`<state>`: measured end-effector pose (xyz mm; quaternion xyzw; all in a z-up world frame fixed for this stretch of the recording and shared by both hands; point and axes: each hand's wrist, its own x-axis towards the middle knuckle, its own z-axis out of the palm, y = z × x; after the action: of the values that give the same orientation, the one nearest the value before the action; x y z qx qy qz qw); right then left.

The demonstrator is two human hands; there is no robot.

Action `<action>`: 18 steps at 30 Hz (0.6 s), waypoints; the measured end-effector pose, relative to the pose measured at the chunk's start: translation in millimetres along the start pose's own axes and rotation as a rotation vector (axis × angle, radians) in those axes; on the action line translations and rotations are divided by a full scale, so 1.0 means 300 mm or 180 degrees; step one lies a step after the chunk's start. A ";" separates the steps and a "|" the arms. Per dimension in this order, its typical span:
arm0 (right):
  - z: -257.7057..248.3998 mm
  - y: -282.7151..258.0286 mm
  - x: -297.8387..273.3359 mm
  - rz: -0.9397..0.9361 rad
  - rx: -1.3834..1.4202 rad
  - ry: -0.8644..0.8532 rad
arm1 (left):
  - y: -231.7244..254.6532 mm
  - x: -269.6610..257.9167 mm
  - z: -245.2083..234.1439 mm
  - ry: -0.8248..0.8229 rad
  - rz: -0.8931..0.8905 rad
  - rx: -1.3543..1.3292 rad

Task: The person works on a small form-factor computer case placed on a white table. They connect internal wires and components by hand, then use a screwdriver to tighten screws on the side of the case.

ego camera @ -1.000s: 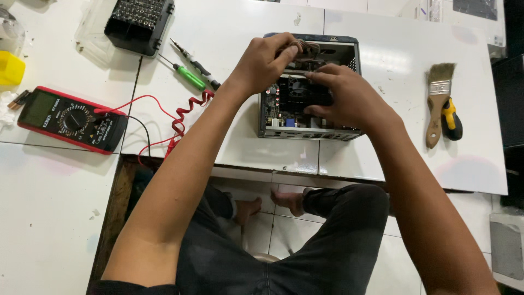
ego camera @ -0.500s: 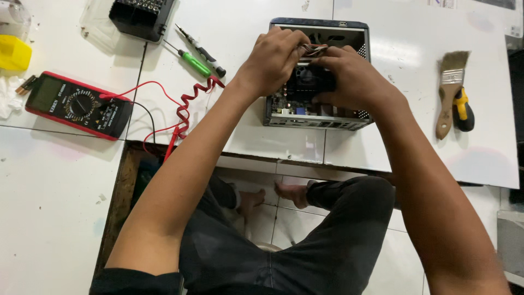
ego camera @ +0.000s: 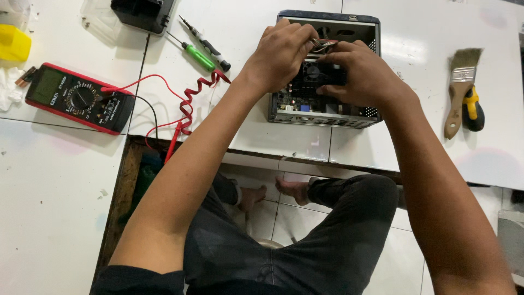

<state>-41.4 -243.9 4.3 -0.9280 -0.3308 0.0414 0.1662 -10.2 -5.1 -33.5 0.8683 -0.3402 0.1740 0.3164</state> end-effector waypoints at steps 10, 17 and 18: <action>-0.023 -0.033 -0.015 0.0229 -0.0053 -0.0125 | -0.003 -0.002 0.004 -0.0122 -0.0079 0.0031; -0.020 -0.023 -0.007 0.0240 -0.0016 -0.0067 | -0.001 0.011 -0.014 -0.0216 -0.0142 0.0029; -0.014 -0.009 -0.005 0.0204 0.0002 -0.0019 | 0.001 0.017 -0.018 -0.0254 -0.0201 -0.0020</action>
<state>-43.4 -244.1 9.3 -0.9380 -0.3014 0.0495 0.1641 -7.3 -4.2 -26.8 0.8838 -0.3255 0.1281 0.3106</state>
